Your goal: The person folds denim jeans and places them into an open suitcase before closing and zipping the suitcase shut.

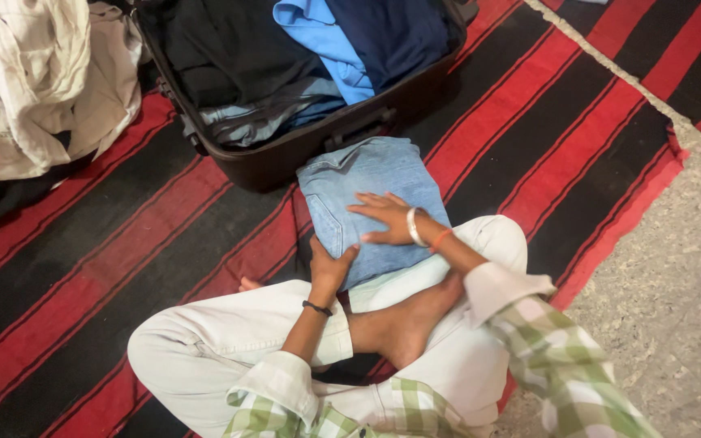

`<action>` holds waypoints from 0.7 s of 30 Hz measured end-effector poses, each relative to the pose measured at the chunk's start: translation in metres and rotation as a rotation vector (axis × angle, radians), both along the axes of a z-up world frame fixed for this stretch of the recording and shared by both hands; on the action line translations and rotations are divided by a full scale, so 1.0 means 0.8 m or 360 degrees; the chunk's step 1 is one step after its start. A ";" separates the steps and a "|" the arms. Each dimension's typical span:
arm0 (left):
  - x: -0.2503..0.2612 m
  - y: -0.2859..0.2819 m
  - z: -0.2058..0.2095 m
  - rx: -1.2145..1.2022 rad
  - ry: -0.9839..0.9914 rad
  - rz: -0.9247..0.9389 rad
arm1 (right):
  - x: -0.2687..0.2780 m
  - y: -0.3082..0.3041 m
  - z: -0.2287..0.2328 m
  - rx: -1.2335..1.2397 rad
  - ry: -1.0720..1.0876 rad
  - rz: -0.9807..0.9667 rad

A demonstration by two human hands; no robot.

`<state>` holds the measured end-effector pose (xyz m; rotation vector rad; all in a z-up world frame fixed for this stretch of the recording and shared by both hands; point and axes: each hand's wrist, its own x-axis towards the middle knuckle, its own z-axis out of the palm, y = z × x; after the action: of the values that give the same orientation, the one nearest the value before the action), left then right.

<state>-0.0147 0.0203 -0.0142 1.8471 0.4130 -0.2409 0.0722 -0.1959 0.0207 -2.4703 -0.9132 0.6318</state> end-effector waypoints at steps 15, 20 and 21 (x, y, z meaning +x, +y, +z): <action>0.013 0.008 0.022 -0.1409 0.0467 0.0275 | 0.022 -0.126 -0.097 0.1139 0.0034 -0.2267; 0.018 0.009 0.033 -0.1699 0.0468 0.0288 | 0.026 -0.117 -0.084 0.0935 0.0625 -0.2112; 0.016 0.010 0.034 -0.1760 0.0448 0.0291 | 0.028 -0.114 -0.073 0.0972 0.0841 -0.2079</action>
<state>-0.0015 0.0285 0.0131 0.6875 0.4985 -0.4866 0.0942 -0.2868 -0.0374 -1.6634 0.6404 0.3663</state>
